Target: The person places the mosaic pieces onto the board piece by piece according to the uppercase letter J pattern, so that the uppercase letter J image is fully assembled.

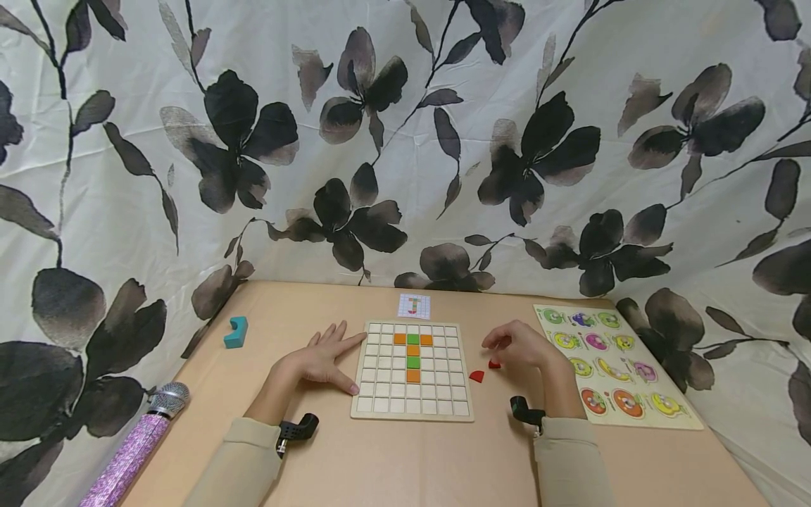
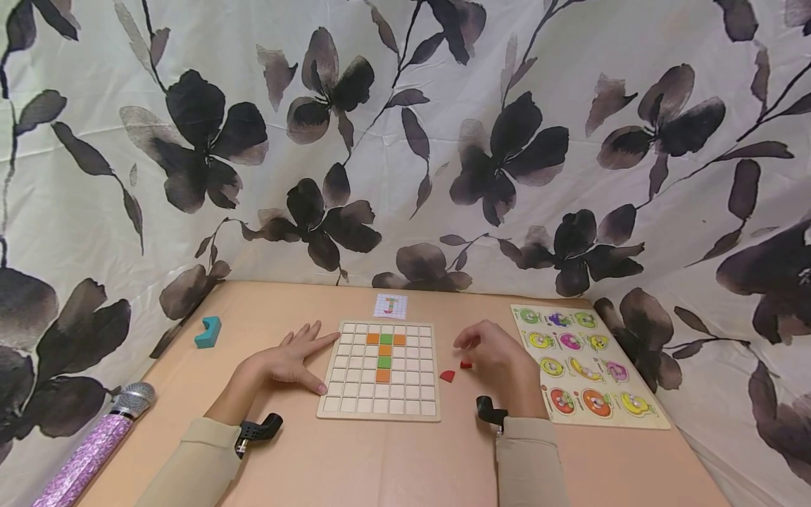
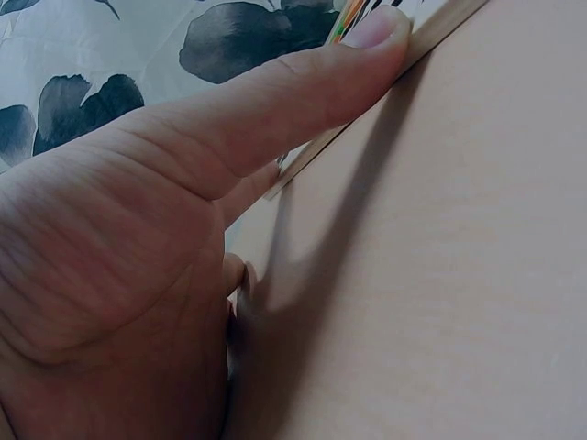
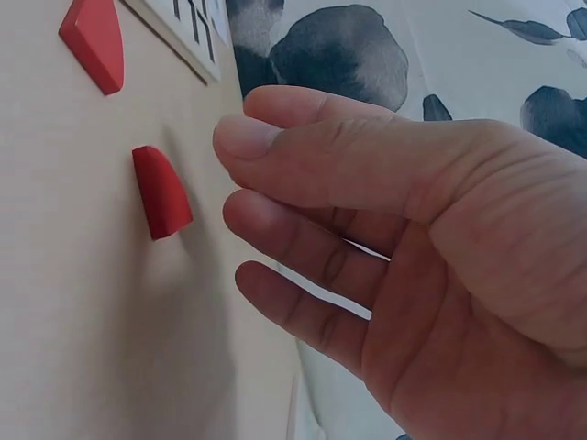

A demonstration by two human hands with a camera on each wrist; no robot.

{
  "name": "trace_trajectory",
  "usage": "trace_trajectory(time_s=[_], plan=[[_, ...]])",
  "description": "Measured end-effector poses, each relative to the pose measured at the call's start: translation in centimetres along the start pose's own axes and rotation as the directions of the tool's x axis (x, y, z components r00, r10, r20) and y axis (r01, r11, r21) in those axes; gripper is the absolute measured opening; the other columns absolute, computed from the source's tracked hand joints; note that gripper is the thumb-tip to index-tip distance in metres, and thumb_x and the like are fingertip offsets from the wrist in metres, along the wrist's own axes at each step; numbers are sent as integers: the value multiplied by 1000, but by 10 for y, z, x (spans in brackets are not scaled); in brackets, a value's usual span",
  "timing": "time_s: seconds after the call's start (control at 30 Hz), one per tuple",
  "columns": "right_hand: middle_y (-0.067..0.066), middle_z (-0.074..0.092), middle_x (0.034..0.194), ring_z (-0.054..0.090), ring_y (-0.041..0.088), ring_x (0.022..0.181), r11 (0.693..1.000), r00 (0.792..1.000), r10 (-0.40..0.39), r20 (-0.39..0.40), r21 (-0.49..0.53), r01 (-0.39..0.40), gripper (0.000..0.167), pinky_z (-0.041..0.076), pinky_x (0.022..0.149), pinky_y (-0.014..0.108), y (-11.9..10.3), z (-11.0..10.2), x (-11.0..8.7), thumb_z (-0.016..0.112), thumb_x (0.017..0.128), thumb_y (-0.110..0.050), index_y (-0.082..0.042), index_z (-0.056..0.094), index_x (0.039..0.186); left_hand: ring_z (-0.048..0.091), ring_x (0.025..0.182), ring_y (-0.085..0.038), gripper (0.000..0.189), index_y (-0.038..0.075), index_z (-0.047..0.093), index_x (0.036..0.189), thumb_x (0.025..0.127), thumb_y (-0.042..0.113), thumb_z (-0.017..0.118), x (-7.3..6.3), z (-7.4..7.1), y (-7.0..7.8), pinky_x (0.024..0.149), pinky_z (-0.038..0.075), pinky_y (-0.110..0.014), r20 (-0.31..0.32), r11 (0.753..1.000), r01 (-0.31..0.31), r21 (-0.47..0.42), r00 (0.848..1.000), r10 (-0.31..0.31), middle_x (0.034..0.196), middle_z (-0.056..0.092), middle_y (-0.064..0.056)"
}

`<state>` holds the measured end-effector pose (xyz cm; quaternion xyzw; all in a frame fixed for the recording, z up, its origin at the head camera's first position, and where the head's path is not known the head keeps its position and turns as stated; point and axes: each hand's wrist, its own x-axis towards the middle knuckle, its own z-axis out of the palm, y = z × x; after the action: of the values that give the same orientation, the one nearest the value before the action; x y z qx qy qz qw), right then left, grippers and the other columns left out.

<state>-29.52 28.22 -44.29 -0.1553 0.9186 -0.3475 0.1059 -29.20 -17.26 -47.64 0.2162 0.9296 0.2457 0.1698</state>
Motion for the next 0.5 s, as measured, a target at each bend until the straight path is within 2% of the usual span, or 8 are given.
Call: trace_trajectory(time_s=[0.3,0.5], plan=[[7,76,94,60,21,83,1000,998,15,56,21,-16,25,53,74,30,10,3,0,79,81,7,-6,81,102,-4,161,-47,119,26,31,165,67,60,90,0,0,0,127,-3,-67,-2,1000,3,-2,1000,-3,174,0,-25],[7,75,90,59,20,79,1000,998,9,69,24,-11,24,53,67,27,15,4,2,79,81,9,-6,81,99,-5,161,-46,119,27,31,165,68,61,89,-1,0,1,128,-3,-66,2,1000,3,1,1000,-3,174,-1,-25]])
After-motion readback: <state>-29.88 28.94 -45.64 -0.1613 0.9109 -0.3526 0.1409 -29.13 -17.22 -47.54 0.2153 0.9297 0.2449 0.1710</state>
